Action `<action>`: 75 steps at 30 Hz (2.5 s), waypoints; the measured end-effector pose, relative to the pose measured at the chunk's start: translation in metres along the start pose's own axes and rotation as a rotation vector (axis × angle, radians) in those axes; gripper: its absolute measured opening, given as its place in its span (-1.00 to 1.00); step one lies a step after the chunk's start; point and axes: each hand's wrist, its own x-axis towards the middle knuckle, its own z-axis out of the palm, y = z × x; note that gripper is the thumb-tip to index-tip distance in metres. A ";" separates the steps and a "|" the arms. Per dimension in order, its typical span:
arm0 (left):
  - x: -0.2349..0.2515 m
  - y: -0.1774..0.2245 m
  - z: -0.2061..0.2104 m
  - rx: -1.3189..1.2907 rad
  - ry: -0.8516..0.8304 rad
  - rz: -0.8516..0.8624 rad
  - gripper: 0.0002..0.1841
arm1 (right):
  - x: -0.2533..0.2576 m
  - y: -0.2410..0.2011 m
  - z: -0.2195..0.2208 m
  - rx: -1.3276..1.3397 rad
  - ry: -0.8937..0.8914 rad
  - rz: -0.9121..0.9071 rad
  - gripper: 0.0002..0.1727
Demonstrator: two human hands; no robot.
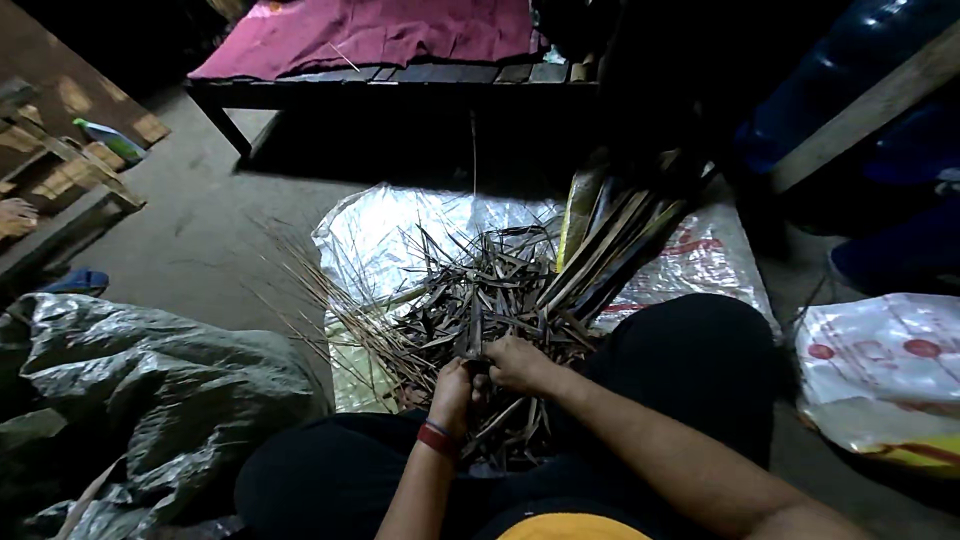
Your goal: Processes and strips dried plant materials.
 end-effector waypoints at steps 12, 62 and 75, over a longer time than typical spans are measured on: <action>-0.019 -0.011 -0.003 0.011 -0.103 -0.029 -0.70 | 0.011 0.001 -0.017 -0.231 0.131 0.235 -0.62; 0.050 0.022 -0.022 0.548 0.209 1.081 -0.85 | 0.000 -0.054 0.006 0.113 0.100 0.309 -0.58; 0.035 0.075 -0.054 0.425 0.186 1.114 -0.87 | 0.022 -0.008 0.013 0.177 0.039 0.409 -0.58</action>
